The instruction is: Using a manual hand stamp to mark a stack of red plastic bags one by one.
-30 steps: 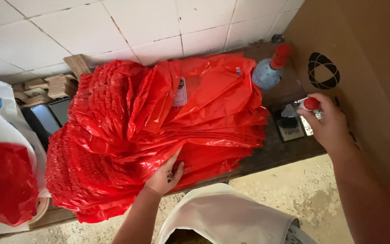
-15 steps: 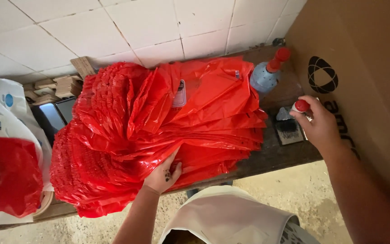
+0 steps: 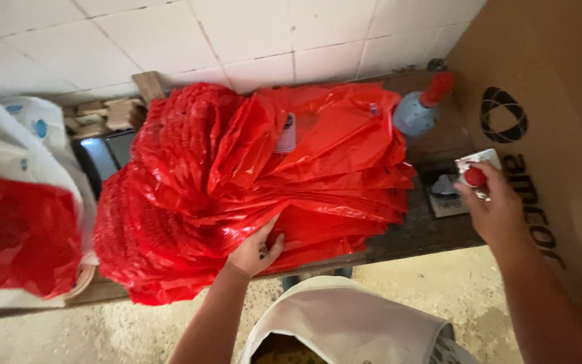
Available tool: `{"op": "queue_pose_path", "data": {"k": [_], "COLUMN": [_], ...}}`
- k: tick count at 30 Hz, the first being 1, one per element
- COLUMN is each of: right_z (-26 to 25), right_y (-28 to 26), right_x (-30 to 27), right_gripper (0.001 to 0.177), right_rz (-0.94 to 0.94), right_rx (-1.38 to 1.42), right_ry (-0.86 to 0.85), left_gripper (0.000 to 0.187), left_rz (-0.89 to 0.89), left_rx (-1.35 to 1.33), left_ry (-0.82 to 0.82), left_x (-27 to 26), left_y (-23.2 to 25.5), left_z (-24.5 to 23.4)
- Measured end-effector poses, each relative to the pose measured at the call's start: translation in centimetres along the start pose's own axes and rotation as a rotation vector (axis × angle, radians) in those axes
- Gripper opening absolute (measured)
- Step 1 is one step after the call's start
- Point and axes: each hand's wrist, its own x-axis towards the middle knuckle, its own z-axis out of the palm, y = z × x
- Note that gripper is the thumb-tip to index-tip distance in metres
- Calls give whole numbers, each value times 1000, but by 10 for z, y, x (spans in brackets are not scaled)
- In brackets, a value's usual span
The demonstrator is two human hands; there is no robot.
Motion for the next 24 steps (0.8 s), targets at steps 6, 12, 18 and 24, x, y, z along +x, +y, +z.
{"op": "queue_pose_path", "data": {"k": [6, 12, 18, 24], "right_z": [-6, 21, 106, 147], "right_y": [-33, -165, -228, -233], "right_x": [-7, -33, -46, -44], "right_gripper": [42, 46, 50, 43], "right_rz": [78, 300, -270, -480], "right_rx": [372, 476, 376, 175], "right_ry": [147, -183, -105, 36], "left_gripper": [65, 74, 89, 92], "left_rz": [72, 246, 366, 326], "left_rx": [-34, -1, 275, 219], "left_ry": [44, 76, 115, -72], "left_x": [0, 17, 35, 27], "left_y": [56, 57, 18, 40], "left_z": [-43, -50, -45, -76]}}
